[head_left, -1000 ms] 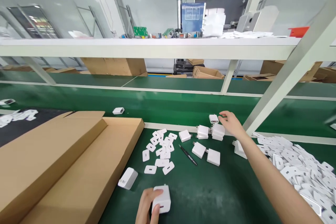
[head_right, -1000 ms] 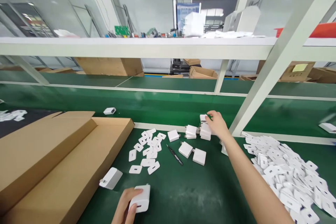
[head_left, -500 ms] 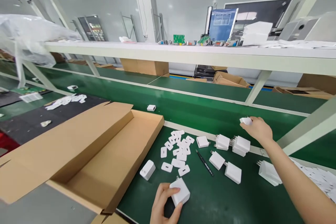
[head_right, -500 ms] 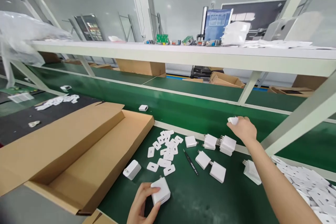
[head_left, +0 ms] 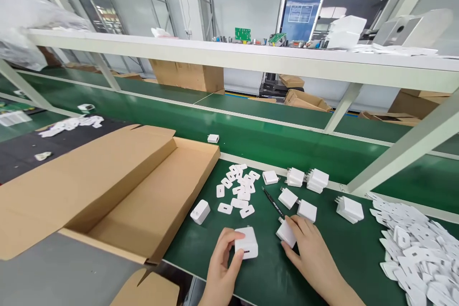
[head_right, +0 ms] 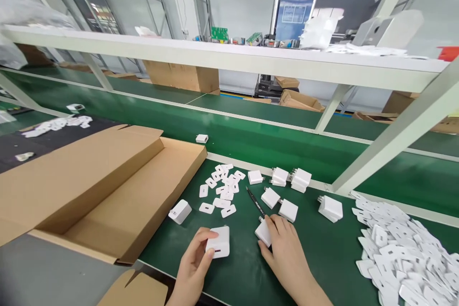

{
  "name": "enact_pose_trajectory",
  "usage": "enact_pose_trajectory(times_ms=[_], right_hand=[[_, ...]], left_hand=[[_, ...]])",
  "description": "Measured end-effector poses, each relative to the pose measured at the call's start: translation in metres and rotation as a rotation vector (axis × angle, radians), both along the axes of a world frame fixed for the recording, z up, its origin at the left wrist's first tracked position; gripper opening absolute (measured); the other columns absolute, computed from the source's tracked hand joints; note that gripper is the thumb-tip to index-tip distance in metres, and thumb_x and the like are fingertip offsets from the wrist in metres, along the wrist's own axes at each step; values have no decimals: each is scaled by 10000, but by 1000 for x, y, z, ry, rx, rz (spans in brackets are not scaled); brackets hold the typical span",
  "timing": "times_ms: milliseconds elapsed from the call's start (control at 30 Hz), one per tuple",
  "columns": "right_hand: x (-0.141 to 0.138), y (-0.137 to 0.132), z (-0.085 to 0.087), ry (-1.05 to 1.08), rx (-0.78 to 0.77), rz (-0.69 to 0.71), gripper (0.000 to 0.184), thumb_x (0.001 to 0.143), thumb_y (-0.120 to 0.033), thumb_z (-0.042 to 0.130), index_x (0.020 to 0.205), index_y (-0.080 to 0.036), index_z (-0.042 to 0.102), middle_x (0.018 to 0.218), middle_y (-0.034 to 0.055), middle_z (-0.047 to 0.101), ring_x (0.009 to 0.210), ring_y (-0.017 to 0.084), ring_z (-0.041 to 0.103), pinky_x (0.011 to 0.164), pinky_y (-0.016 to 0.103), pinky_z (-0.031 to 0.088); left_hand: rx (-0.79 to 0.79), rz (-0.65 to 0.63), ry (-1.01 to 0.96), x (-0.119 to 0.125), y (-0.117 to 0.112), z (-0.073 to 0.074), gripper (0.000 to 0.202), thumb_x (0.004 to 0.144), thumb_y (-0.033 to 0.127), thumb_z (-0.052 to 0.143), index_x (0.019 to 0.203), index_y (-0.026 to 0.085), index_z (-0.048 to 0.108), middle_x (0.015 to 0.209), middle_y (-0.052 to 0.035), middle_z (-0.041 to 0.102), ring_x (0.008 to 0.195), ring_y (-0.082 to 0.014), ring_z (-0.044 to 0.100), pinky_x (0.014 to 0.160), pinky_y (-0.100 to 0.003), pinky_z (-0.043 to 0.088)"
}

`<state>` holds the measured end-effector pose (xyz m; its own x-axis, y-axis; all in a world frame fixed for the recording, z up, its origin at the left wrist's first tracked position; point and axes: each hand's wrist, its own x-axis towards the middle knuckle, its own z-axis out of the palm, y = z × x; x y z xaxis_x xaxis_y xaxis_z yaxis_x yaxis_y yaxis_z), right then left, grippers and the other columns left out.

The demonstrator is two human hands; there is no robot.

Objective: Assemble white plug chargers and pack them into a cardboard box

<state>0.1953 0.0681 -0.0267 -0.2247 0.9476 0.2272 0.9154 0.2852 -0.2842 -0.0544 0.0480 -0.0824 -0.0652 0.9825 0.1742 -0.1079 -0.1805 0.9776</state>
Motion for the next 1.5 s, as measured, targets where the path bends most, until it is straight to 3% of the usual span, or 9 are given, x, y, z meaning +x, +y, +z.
enact_pose_trajectory(times_ms=[233, 400, 567, 933, 1133, 1233, 1300, 1433, 1500], right_hand=[[-56, -47, -7, 808, -210, 81, 453, 1070, -570, 408, 1378, -268, 546, 1038, 75, 730, 861, 224, 734, 782, 328, 628], [-78, -54, -19, 1129, -214, 27, 384, 1049, -536, 536, 1338, -284, 551, 1230, 108, 725, 1047, 236, 742, 885, 317, 626], [-75, -52, -19, 1128, -169, 16, 327, 1034, -487, 601, 1301, -299, 618, 1198, 85, 740, 1056, 224, 748, 885, 268, 616], [-70, -49, -20, 1094, -155, 111, 350, 1013, -518, 628, 1308, -332, 660, 1160, 66, 721, 970, 217, 729, 834, 284, 623], [-68, -39, -27, 999, -89, 125, 346, 1020, -464, 631, 1334, -320, 648, 1170, 81, 704, 996, 231, 723, 828, 298, 627], [-65, -36, -27, 898, -81, 150, 390, 1006, -441, 657, 1376, -324, 619, 1205, 88, 691, 1040, 250, 718, 881, 344, 632], [-65, -36, -28, 795, -74, 150, 386, 1004, -407, 664, 1380, -334, 620, 1254, 95, 680, 1078, 261, 714, 894, 359, 636], [-72, -37, -31, 630, -86, 156, 381, 1037, -323, 599, 1414, -378, 603, 1400, 90, 635, 1247, 278, 677, 939, 354, 639], [-77, -37, -35, 597, -100, 170, 399, 1053, -290, 554, 1437, -389, 584, 1461, 85, 604, 1312, 277, 650, 969, 350, 635]], left_hand=[[1, -63, -201, 33, -24, 13, 289, 979, 530, 654, 1077, 265, 719, 987, -47, 550, 885, -208, 598, 778, -297, 519], [52, -134, -138, 34, -26, 13, 276, 1015, 516, 603, 1116, 284, 713, 1028, -47, 547, 917, -208, 588, 824, -311, 514], [40, -106, -119, 33, -29, 9, 291, 1048, 518, 538, 1180, 304, 685, 1115, -53, 541, 968, -211, 583, 860, -319, 517], [265, -170, -3, 22, -18, 8, 201, 1086, 408, 488, 1202, 355, 643, 1066, -38, 485, 941, -201, 550, 793, -300, 497], [46, -312, 7, 5, -18, 13, 200, 1090, 406, 474, 1213, 316, 603, 1236, -67, 494, 1119, -235, 574, 966, -374, 502], [-72, -405, 24, -9, -18, 18, 303, 1079, 409, 504, 1363, 312, 541, 1408, -109, 502, 1264, -273, 559, 1095, -423, 476], [-73, -304, 124, -17, -16, 17, 410, 1067, 399, 525, 1463, 310, 465, 1439, -129, 508, 1264, -281, 565, 1113, -453, 474], [85, 314, 566, -34, -3, 11, 376, 1046, 339, 529, 1411, 259, 485, 1427, -167, 474, 1219, -324, 565, 1038, -548, 497], [166, 523, 783, -45, 11, 13, 388, 1031, 297, 536, 1408, 218, 492, 1451, -201, 451, 1320, -388, 505, 1075, -623, 456]])
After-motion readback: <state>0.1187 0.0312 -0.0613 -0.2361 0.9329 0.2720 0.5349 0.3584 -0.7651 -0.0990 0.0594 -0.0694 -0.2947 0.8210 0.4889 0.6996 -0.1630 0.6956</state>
